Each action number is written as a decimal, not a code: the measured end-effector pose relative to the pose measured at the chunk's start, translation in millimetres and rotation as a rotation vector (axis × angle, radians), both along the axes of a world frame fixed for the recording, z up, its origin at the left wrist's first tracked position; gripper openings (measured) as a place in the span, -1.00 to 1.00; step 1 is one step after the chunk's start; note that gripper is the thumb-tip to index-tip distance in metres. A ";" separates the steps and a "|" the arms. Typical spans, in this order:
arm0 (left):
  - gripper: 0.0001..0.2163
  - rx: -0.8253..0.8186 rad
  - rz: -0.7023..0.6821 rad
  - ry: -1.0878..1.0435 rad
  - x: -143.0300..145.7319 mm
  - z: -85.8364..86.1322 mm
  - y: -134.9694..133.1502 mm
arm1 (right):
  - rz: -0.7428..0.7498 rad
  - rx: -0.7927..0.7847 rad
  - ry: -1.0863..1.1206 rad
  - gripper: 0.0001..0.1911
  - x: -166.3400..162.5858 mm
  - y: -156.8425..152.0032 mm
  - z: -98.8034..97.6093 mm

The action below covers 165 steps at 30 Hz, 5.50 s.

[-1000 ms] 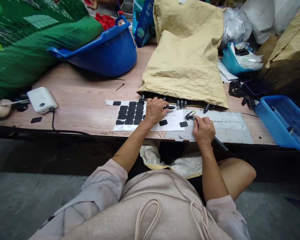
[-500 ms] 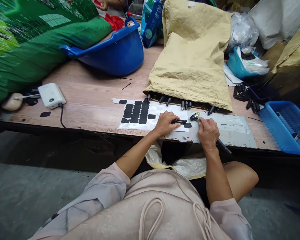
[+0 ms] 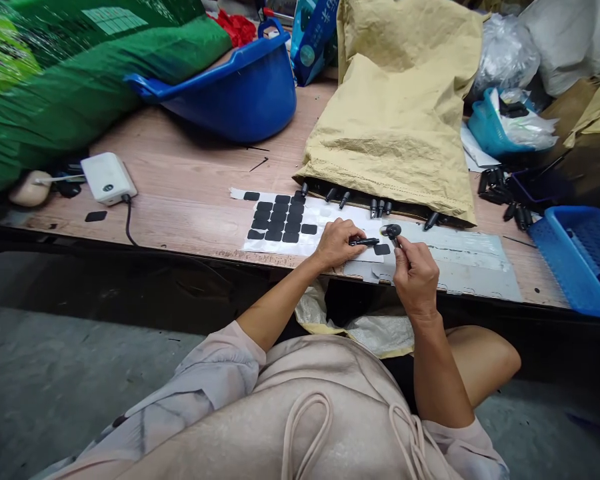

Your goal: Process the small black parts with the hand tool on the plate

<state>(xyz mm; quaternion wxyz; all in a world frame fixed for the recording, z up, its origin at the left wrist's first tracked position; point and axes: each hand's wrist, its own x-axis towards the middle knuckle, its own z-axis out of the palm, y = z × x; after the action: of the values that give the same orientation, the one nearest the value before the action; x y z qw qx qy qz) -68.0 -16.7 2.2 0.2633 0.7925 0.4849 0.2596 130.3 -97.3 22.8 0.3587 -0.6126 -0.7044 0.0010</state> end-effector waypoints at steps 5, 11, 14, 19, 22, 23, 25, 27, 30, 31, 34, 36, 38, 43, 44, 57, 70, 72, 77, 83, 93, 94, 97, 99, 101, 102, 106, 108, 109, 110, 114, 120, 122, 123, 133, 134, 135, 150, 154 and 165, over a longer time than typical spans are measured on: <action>-0.85 -0.009 0.009 0.002 0.6 0.3 0.0 | 0.014 -0.047 -0.042 -0.63 -3.4 -0.5 -5.4; -0.84 -0.015 0.007 0.014 1.1 1.0 0.7 | 0.066 -0.042 0.030 -0.63 -14.4 -2.8 2.5; -0.82 -0.029 0.017 0.038 1.9 3.1 0.1 | 0.086 -0.075 -0.004 -0.63 -18.7 -3.1 -1.8; -0.81 -0.047 0.014 0.046 1.3 5.8 -1.0 | 0.022 -0.025 -0.036 -0.63 -1.2 7.0 -12.8; -0.81 -0.055 0.007 0.031 -0.3 6.3 -0.8 | -0.084 0.022 -0.115 -0.65 18.1 17.3 -18.8; -0.81 -0.060 0.003 0.025 -0.8 6.3 -0.6 | -0.123 0.025 -0.154 -0.65 23.6 20.3 -21.1; -0.80 -0.070 -0.001 0.018 -1.3 6.5 -0.4 | -0.180 0.019 -0.229 -0.66 31.3 24.6 -25.9; -0.77 -0.079 0.001 0.022 -1.4 6.6 -0.5 | -0.210 0.012 -0.278 -0.67 34.4 26.3 -30.4; -0.73 -0.072 0.010 0.054 -1.3 6.6 -1.4 | -0.235 -0.004 -0.297 -0.68 33.3 25.4 -34.5; -0.72 -0.066 0.012 0.070 -1.4 6.5 -1.7 | -0.239 -0.013 -0.294 -0.68 32.5 24.7 -35.0; -0.68 -0.051 0.009 0.117 -2.2 6.4 -2.6 | -0.244 -0.038 -0.279 -0.67 30.9 23.4 -35.2; -0.67 -0.039 0.008 0.134 -2.6 6.3 -2.9 | -0.246 -0.041 -0.278 -0.67 30.7 23.3 -35.0; -0.66 -0.025 0.011 0.142 -2.7 6.1 -3.4 | -0.247 -0.039 -0.283 -0.67 30.9 23.3 -35.2; -0.65 -0.015 0.018 0.143 -2.0 4.3 -4.3 | -0.243 -0.022 -0.295 -0.67 31.4 23.5 -35.9; -0.65 -0.014 0.020 0.142 -1.9 3.5 -3.7 | -0.243 -0.018 -0.298 -0.67 31.4 23.5 -36.0; -0.64 0.388 -0.554 0.097 3.3 -3.6 -83.8 | -0.231 -0.039 -0.286 -0.66 30.3 23.4 -32.6; -0.84 -0.270 -0.520 0.426 24.7 -23.7 -113.5 | -0.233 -0.029 -0.285 -0.66 30.7 23.6 -33.2; -0.83 -0.181 -0.491 0.284 25.1 -0.4 -103.2 | -0.233 -0.024 -0.291 -0.66 30.6 23.5 -33.6; -0.82 -0.012 0.148 0.123 10.8 41.5 -30.0 | -0.244 -0.018 -0.288 -0.66 30.1 23.2 -34.1; -0.83 0.006 0.579 0.191 -19.5 35.8 53.0 | -0.236 -0.042 -0.265 -0.67 29.9 23.6 -33.0; -0.91 -0.023 0.552 0.150 -32.6 32.2 22.1 | -0.242 -0.020 -0.269 -0.67 29.8 24.3 -33.3; -0.91 -0.029 0.512 0.119 -30.2 32.3 13.1 | -0.240 -0.021 -0.271 -0.67 29.9 24.3 -33.2; -0.90 -0.090 0.358 0.046 -16.3 28.3 -7.9 | -0.236 -0.029 -0.269 -0.67 30.2 24.1 -33.1; -0.88 -0.101 0.269 0.030 -5.2 23.3 -14.6 | -0.239 -0.033 -0.264 -0.67 30.2 24.1 -33.1; -0.89 -0.081 0.210 0.030 3.9 18.3 -15.8 | -0.241 -0.031 -0.261 -0.67 30.3 24.1 -33.2; -0.89 -0.068 0.191 0.035 7.0 16.1 -15.0 | -0.241 -0.029 -0.261 -0.66 30.4 24.1 -33.3; -0.89 -0.053 0.161 0.063 11.1 10.7 -9.6 | -0.235 -0.036 -0.262 -0.66 32.3 24.8 -33.9; -0.89 -0.066 0.159 0.067 10.5 9.7 -8.1 | -0.228 -0.049 -0.263 -0.65 33.6 25.1 -33.7; -0.89 -0.072 0.158 0.065 10.2 9.6 -7.8 | -0.226 -0.051 -0.261 -0.65 34.0 25.1 -33.2; -0.88 -0.074 0.158 0.061 10.0 9.5 -7.7 | -0.228 -0.048 -0.256 -0.65 34.0 24.7 -32.4; -0.86 -0.066 0.164 0.039 10.1 9.0 -7.6 | -0.255 0.008 -0.178 -0.63 28.8 20.0 -25.0; -0.87 -0.092 0.170 0.027 10.4 7.7 -6.2 | -0.090 -0.002 -0.047 -0.62 10.5 12.0 -7.0; -0.86 -0.101 0.173 0.023 10.5 8.2 -6.1 | -0.054 0.007 -0.033 -0.61 4.9 11.0 -3.4; -0.86 -0.103 0.173 0.021 10.5 8.6 -6.2 | -0.048 0.015 -0.032 -0.60 2.4 10.7 -2.7; -0.87 -0.118 0.176 0.012 10.7 11.3 -6.7 | -0.027 0.010 -0.063 -0.61 -10.2 11.5 -1.3; -0.87 -0.119 0.176 0.012 10.7 11.0 -6.6 | -0.010 0.021 -0.047 -0.61 -11.7 10.9 -0.2; -0.86 -0.119 0.175 0.012 10.7 10.6 -6.4 | 0.007 0.026 -0.040 -0.61 -13.4 10.3 0.2; -0.84 -0.140 0.192 -0.007 10.6 11.9 -6.4 | -0.207 0.033 -0.222 -0.68 30.3 27.6 -21.3; -0.80 -0.131 0.176 -0.020 8.3 11.6 -6.4 | -0.264 -0.002 -0.282 -0.69 40.7 29.7 -34.1; -0.67 -0.068 0.181 0.039 6.2 8.1 -8.4 | -0.280 -0.053 -0.258 -0.67 36.5 26.4 -36.1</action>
<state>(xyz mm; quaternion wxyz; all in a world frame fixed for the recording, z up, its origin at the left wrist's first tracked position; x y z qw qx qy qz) -61.9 -25.1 10.3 0.2559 0.7410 0.5680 0.2504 166.8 -70.9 -13.3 0.2455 -0.7088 -0.6522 -0.1090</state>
